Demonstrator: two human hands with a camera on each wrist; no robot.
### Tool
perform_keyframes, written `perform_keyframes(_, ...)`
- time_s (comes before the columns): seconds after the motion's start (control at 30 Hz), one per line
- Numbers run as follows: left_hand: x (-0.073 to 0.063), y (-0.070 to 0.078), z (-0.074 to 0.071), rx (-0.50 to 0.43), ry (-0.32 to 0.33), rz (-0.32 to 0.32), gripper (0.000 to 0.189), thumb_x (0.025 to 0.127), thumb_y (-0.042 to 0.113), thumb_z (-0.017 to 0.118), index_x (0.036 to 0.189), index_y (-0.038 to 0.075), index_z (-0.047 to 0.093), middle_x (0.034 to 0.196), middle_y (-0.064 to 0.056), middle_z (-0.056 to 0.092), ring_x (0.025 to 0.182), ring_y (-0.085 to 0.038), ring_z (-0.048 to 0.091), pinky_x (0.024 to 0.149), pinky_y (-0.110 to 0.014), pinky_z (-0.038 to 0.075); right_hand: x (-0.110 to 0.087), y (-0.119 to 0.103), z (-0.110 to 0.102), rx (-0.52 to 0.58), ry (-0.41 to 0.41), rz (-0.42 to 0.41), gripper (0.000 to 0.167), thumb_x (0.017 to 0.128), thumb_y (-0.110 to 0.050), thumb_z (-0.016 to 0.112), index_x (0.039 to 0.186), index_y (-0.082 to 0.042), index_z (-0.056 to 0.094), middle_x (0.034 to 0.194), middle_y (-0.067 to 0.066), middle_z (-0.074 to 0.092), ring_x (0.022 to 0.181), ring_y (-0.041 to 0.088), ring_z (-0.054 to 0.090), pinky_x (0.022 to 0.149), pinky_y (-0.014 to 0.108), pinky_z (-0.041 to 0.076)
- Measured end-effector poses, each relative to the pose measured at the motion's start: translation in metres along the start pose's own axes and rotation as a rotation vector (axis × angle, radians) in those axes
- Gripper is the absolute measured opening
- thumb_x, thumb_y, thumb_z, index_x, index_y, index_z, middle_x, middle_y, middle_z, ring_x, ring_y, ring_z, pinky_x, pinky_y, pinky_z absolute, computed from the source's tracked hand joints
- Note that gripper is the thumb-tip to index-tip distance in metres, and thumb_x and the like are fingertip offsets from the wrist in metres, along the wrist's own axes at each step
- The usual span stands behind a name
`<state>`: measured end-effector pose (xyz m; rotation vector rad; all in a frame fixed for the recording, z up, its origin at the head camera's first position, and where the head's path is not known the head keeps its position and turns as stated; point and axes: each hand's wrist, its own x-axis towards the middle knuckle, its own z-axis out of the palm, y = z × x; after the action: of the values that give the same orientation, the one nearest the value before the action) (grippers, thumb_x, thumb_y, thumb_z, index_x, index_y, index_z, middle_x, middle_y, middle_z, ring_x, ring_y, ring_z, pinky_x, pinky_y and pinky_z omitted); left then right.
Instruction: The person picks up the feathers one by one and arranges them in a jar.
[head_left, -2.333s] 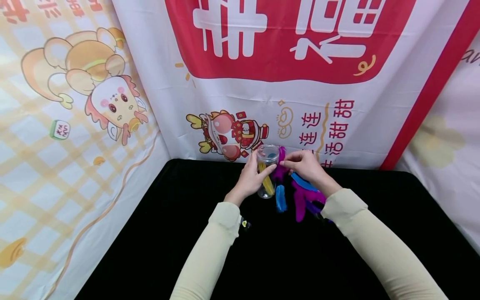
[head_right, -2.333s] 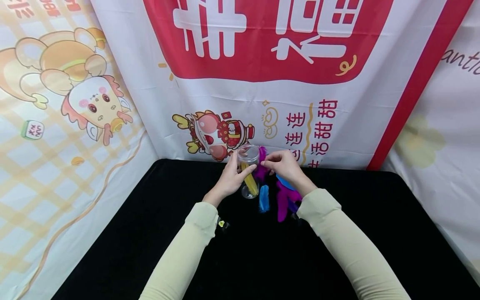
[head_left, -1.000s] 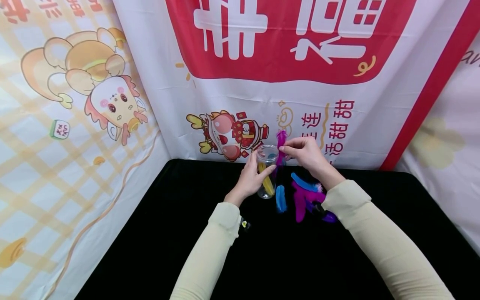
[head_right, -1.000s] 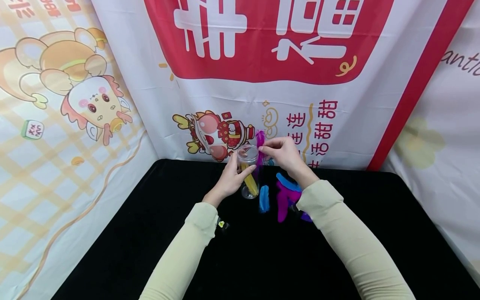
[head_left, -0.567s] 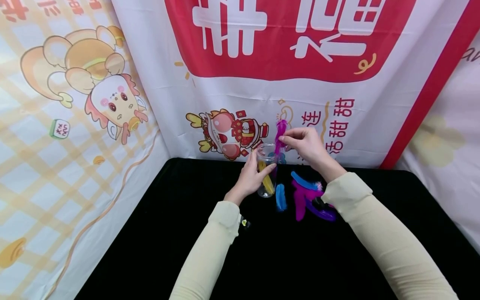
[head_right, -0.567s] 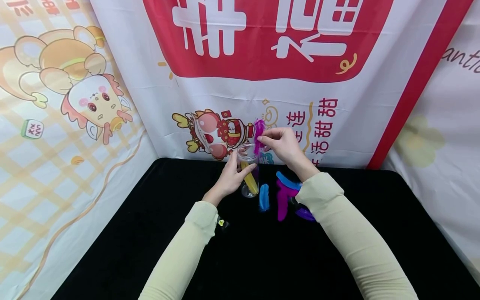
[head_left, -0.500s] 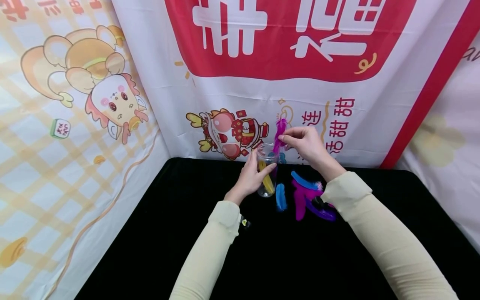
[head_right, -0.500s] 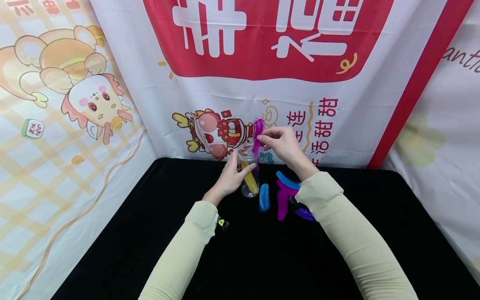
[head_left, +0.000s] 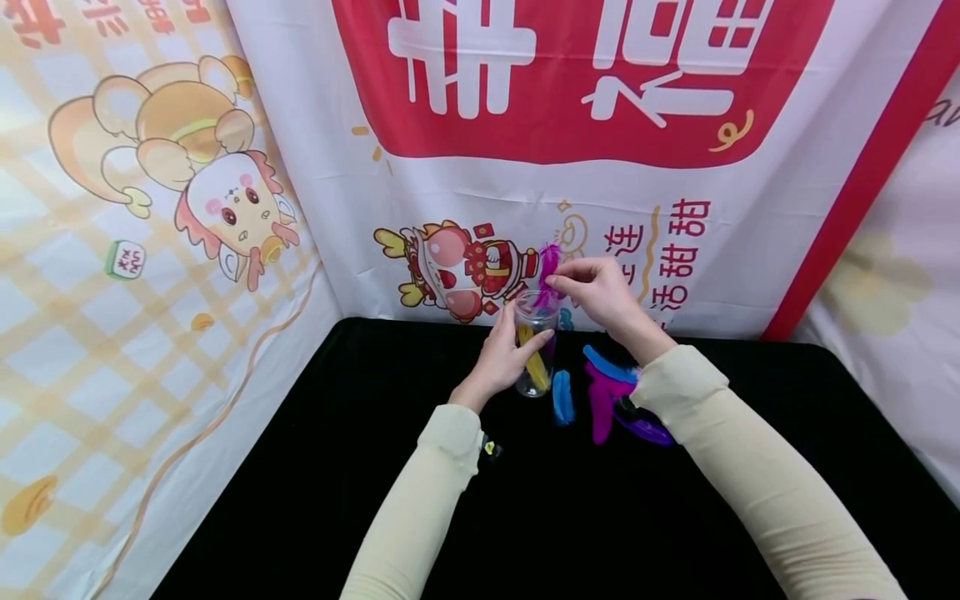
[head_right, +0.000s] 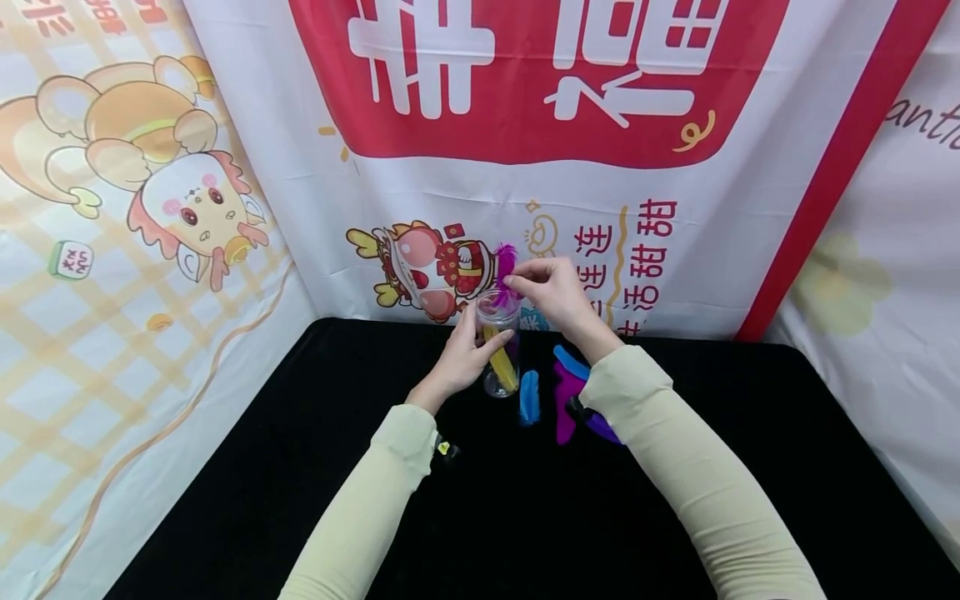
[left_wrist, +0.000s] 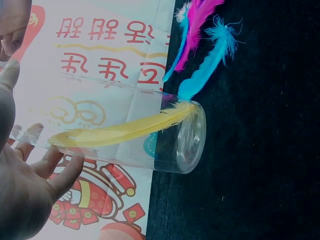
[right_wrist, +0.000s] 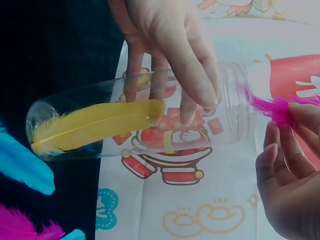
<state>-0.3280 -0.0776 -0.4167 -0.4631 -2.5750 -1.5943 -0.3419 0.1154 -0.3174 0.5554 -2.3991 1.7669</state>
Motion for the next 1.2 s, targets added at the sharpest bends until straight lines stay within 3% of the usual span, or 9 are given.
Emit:
perform_keyframes(0.13, 0.0, 0.0, 0.0, -0.004, -0.004, -0.006, 0.086, 0.096, 0.06, 0.062, 0.162, 0.021, 0.02, 0.154, -0.007, 0.037, 0.139, -0.024, 0.046, 0.113, -0.046, 0.041, 0.002, 0.002, 0.004, -0.009, -0.013, 0.002, 0.023, 0.097, -0.021, 0.074, 0.107, -0.002, 0.078, 0.101, 0.005, 0.075, 0.089, 0.018, 0.059, 0.075, 0.031, 0.05)
perform_keyframes(0.33, 0.0, 0.001, 0.0, 0.004, 0.002, 0.002, 0.083, 0.097, 0.058, 0.062, 0.161, 0.024, 0.022, 0.152, -0.005, 0.039, 0.138, -0.022, 0.047, 0.113, -0.044, 0.041, 0.006, 0.002, 0.007, -0.016, -0.017, 0.025, 0.026, 0.097, -0.025, 0.074, 0.111, -0.003, 0.078, 0.112, 0.009, 0.075, 0.103, 0.019, 0.062, 0.089, 0.035, 0.051)
perform_keyframes(0.67, -0.001, 0.0, -0.001, 0.009, 0.004, -0.002, 0.085, 0.097, 0.057, 0.062, 0.162, 0.023, 0.02, 0.155, -0.005, 0.037, 0.139, -0.022, 0.046, 0.113, -0.044, 0.041, 0.007, 0.0, 0.012, -0.04, -0.008, -0.028, 0.024, 0.097, -0.019, 0.074, 0.11, 0.0, 0.077, 0.111, 0.015, 0.075, 0.097, 0.017, 0.063, 0.082, 0.028, 0.051)
perform_keyframes(1.2, -0.001, -0.002, 0.0, 0.013, 0.001, 0.025, 0.079, 0.098, 0.055, 0.062, 0.16, 0.024, 0.023, 0.153, -0.005, 0.037, 0.139, -0.022, 0.046, 0.113, -0.045, 0.041, -0.001, 0.012, 0.017, -0.129, -0.063, -0.009, 0.02, 0.095, -0.02, 0.076, 0.105, -0.003, 0.078, 0.105, 0.012, 0.075, 0.091, 0.02, 0.064, 0.076, 0.029, 0.051)
